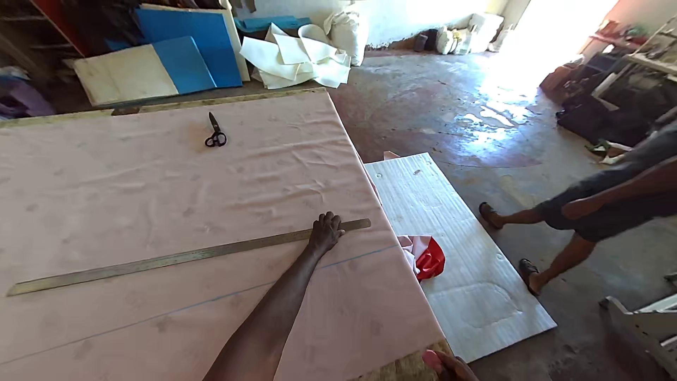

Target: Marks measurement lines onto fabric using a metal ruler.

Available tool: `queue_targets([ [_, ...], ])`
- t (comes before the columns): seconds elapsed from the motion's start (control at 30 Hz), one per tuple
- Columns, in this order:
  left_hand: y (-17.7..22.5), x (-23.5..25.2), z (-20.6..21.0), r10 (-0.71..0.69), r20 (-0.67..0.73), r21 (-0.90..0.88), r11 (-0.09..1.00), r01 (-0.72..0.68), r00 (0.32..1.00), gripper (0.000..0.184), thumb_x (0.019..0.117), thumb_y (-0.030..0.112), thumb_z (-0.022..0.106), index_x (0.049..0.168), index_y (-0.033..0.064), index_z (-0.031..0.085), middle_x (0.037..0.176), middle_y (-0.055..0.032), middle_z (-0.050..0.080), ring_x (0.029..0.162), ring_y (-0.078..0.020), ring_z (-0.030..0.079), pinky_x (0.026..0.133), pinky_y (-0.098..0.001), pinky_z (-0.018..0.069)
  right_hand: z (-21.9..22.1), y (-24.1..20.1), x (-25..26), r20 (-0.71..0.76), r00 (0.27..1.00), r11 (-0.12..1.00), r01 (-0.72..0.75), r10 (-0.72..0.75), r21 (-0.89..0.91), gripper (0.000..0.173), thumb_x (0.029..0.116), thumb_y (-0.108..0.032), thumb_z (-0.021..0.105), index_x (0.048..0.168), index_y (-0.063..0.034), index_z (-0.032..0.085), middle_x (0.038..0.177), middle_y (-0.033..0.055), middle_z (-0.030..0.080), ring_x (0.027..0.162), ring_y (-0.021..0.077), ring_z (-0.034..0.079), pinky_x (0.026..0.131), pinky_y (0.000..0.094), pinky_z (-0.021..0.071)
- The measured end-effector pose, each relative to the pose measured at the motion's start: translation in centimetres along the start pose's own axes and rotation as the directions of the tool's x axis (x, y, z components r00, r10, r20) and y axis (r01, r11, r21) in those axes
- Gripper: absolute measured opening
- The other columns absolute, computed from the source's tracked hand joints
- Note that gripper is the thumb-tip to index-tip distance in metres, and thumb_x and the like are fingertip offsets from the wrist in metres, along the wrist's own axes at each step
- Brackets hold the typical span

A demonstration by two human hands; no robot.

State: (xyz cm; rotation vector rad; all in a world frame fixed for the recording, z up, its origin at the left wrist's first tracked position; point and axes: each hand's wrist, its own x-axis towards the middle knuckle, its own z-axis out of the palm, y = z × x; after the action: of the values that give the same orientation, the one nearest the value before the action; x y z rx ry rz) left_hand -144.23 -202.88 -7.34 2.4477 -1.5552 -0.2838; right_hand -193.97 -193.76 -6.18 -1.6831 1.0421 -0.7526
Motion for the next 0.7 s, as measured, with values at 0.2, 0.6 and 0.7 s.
queue_targets([
  [0.2,3.5,-9.4,2.8,0.082,-0.138,-0.059,0.994,-0.091,0.987,0.031,0.0992,0.036,0.066,0.115,0.0097,0.071,0.122,-0.0135,0.064,0.117,-0.0360,0.059,0.094,-0.0564,0.0513,1.2,-2.3,-1.2,-0.057,0.991,0.992,0.120,-0.117,0.046,0.022,0.0941,-0.003,0.067,0.115,0.0017,0.073,0.096,0.0097,0.071,0.074,0.0129,0.068,0.066,0.0285,0.0611],
  [0.6,13.4,-28.9,6.7,0.307,0.130,-0.201,0.939,-0.278,0.943,0.038,0.0982,0.039,0.063,0.127,0.0151,0.069,0.127,-0.0120,0.065,0.120,-0.0336,0.059,0.098,-0.0521,0.0501,6.2,2.0,1.2,0.104,0.976,0.957,0.209,-0.191,-0.200,0.024,0.1048,-0.018,0.050,0.121,-0.0058,0.063,0.124,0.0052,0.071,0.118,0.0161,0.066,0.101,0.0380,0.0553],
  [0.7,15.2,-29.2,6.6,0.300,0.224,-0.228,0.941,-0.249,0.927,0.033,0.0938,0.034,0.069,0.120,0.0139,0.069,0.123,-0.0110,0.064,0.120,-0.0333,0.058,0.098,-0.0521,0.0488,4.4,3.3,-0.9,0.152,0.975,0.933,0.204,-0.164,-0.297,0.030,0.1068,-0.026,0.049,0.124,-0.0071,0.064,0.123,0.0055,0.070,0.116,0.0183,0.066,0.102,0.0414,0.0544],
])
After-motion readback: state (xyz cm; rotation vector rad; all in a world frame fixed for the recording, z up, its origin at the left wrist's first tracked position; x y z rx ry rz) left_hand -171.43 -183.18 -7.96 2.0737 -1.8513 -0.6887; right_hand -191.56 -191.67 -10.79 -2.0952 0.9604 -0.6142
